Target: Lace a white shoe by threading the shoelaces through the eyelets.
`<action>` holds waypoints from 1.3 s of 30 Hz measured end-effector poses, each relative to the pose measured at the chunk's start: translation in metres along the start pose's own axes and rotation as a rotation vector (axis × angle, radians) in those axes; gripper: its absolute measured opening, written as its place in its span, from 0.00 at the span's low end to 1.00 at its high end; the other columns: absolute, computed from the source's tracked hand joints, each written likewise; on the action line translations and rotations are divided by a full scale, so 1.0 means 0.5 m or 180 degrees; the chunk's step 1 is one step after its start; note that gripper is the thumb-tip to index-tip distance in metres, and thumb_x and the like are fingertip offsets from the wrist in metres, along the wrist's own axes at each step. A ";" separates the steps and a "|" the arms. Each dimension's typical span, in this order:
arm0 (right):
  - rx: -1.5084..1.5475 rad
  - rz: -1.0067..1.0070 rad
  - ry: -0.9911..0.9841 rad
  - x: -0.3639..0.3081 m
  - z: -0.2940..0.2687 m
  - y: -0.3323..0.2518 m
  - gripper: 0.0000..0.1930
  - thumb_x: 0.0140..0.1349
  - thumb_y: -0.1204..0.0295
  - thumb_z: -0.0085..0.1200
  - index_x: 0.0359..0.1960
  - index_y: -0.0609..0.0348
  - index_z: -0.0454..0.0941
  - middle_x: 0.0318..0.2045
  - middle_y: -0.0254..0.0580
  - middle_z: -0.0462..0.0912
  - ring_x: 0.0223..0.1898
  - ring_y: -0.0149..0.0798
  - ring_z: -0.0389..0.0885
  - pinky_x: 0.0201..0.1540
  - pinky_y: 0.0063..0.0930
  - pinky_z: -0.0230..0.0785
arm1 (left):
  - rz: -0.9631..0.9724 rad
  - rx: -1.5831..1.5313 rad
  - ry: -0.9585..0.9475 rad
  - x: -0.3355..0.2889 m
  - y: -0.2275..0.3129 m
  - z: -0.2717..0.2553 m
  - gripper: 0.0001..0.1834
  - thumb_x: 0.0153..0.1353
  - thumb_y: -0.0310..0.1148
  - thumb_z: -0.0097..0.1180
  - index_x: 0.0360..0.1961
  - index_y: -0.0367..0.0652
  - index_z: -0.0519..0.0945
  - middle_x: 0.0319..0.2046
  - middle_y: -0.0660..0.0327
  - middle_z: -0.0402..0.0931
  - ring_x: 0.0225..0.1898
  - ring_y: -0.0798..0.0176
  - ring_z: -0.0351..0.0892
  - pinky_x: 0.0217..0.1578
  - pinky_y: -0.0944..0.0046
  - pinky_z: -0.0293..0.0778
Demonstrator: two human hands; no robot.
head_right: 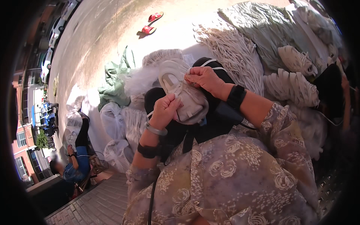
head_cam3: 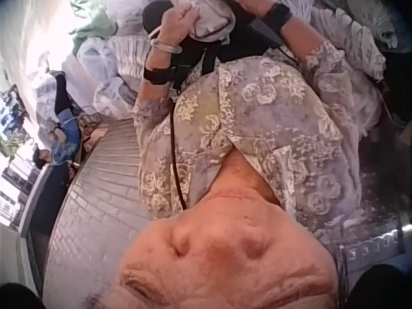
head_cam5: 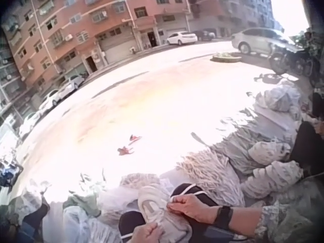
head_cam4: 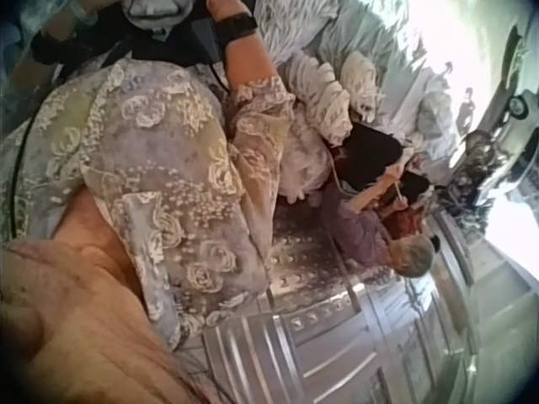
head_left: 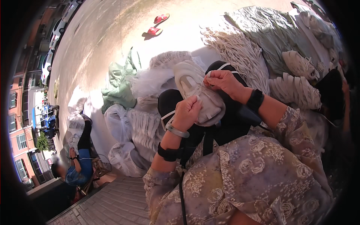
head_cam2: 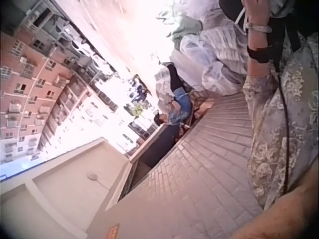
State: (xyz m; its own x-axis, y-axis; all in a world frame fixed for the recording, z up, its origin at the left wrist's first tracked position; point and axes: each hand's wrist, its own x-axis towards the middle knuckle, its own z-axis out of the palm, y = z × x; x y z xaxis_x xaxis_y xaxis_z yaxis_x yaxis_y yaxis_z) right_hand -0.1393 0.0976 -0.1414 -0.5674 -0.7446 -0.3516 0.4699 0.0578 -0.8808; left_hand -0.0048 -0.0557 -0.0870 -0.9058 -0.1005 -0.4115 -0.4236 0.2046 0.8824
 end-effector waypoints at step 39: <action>-0.2384 -0.1576 0.0368 0.008 0.017 0.018 0.03 0.51 0.79 0.55 0.25 0.67 0.75 0.21 0.41 0.74 0.22 0.31 0.70 0.28 0.22 0.65 | 0.0018 -0.3915 0.0610 -0.096 -0.105 -0.061 0.08 0.66 0.34 0.43 0.38 0.42 0.73 0.33 0.55 0.75 0.27 0.64 0.72 0.28 0.66 0.69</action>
State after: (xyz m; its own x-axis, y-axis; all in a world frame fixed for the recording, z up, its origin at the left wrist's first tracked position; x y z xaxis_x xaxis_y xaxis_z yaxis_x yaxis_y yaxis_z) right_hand -0.1315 0.0894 -0.1478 -0.6709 -0.7304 0.1284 -0.3863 0.1964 -0.9012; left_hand 0.0609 -0.0913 -0.1067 -0.8487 -0.2641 -0.4583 -0.0407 -0.8313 0.5543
